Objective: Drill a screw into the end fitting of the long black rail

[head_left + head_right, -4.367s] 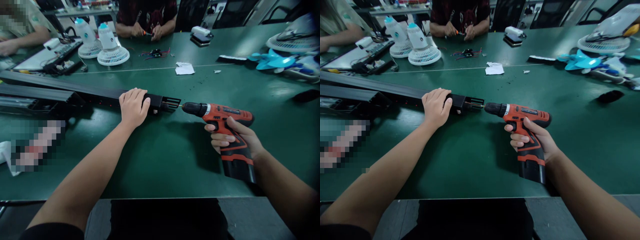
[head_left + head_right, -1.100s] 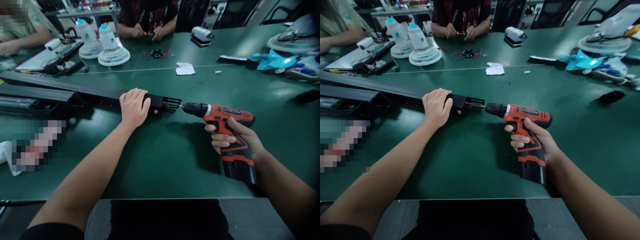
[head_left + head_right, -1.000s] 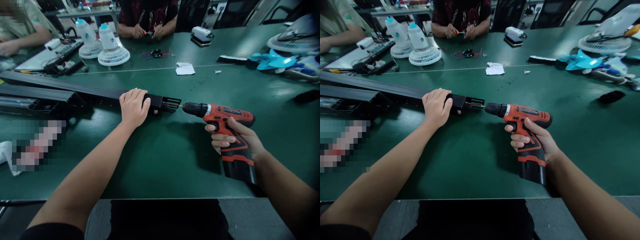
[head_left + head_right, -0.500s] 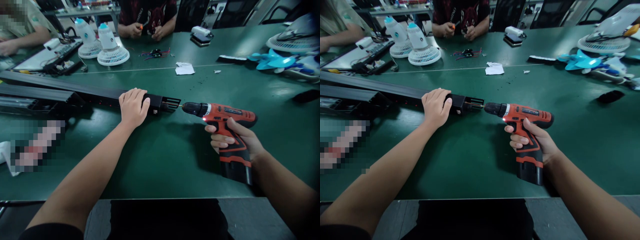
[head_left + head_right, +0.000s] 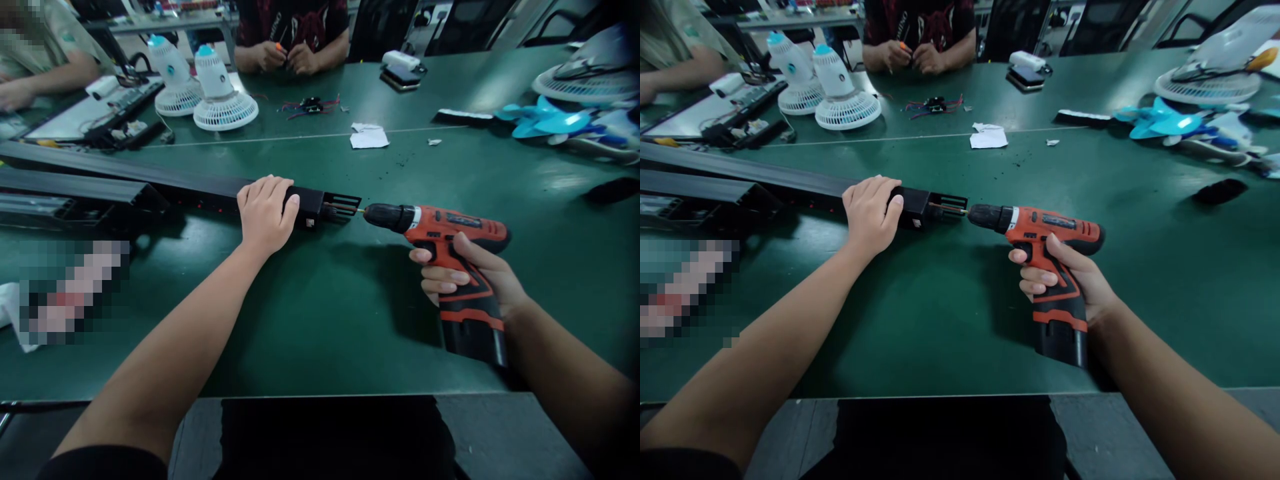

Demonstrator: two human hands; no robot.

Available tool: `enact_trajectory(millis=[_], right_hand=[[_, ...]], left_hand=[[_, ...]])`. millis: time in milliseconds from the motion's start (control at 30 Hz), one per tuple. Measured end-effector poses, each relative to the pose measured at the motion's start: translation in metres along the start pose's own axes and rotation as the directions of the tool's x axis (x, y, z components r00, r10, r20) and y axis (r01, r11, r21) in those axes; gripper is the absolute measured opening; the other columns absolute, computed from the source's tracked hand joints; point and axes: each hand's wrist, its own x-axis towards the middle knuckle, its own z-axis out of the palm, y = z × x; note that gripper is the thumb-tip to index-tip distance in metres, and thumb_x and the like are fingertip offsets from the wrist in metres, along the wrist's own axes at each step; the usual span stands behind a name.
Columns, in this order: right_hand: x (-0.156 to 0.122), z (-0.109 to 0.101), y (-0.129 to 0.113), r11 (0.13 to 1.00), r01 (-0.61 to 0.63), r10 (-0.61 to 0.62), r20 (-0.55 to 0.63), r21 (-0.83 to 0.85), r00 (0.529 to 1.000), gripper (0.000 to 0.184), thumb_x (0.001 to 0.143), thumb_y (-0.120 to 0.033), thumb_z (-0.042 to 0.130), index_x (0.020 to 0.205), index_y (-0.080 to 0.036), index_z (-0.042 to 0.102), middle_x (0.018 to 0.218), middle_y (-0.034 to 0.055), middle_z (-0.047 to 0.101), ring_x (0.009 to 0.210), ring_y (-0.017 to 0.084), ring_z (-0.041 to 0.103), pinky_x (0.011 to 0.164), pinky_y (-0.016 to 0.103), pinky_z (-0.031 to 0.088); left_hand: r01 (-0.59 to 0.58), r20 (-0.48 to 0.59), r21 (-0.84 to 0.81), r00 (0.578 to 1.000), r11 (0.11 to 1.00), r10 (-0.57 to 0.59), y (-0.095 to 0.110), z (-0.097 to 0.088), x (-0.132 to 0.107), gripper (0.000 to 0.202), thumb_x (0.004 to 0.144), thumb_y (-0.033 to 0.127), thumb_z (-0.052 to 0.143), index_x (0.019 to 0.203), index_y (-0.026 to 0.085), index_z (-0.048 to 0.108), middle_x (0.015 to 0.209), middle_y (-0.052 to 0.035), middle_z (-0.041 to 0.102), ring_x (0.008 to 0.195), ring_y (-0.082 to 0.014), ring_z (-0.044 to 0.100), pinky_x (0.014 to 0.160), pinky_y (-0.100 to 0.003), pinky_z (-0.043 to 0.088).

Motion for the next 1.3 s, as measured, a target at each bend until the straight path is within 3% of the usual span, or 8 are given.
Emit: enact_trajectory(millis=[467, 800, 1300], right_hand=[[0.0019, -0.004, -0.0009, 0.995, 0.008, -0.007, 0.009, -0.101, 1.0, 0.035, 0.075, -0.056, 0.04, 0.083, -0.024, 0.049, 0.049, -0.0129, 0.021, 0.042, -0.002, 0.011, 0.035, 0.013, 0.035], [0.001, -0.0024, 0.0005, 1.0, 0.021, -0.021, 0.014, -0.002, 1.0, 0.032, 0.077, -0.052, 0.038, 0.087, -0.024, 0.048, 0.06, -0.0099, 0.043, 0.041, -0.004, 0.016, 0.036, 0.012, 0.037], [0.0002, -0.0002, 0.0002, 0.998, 0.028, -0.028, -0.011, -0.06, 1.0, 0.031, 0.075, -0.055, 0.041, 0.084, -0.025, 0.048, 0.051, -0.0109, 0.036, 0.041, -0.002, 0.016, 0.034, 0.013, 0.034]], left_hand=[[0.008, 0.013, 0.005, 1.0, 1.0, -0.008, 0.0017, -0.0023, 0.0001, 0.05, 0.118, 0.048, 0.038, 0.143, 0.032, 0.078, 0.155, -0.0081, 0.083, 0.159, -0.0379, 0.065, 0.135, -0.057, 0.04], [0.008, 0.006, 0.005, 1.0, 1.0, -0.008, 0.0031, -0.0019, 0.0001, 0.049, 0.118, 0.047, 0.039, 0.143, 0.031, 0.078, 0.155, -0.0086, 0.083, 0.158, -0.0378, 0.066, 0.135, -0.058, 0.039], [0.025, 0.022, -0.033, 0.999, 0.999, -0.024, 0.0025, -0.0017, 0.0003, 0.048, 0.116, 0.046, 0.041, 0.143, 0.033, 0.078, 0.156, -0.0087, 0.082, 0.16, -0.0409, 0.063, 0.137, -0.061, 0.035]])
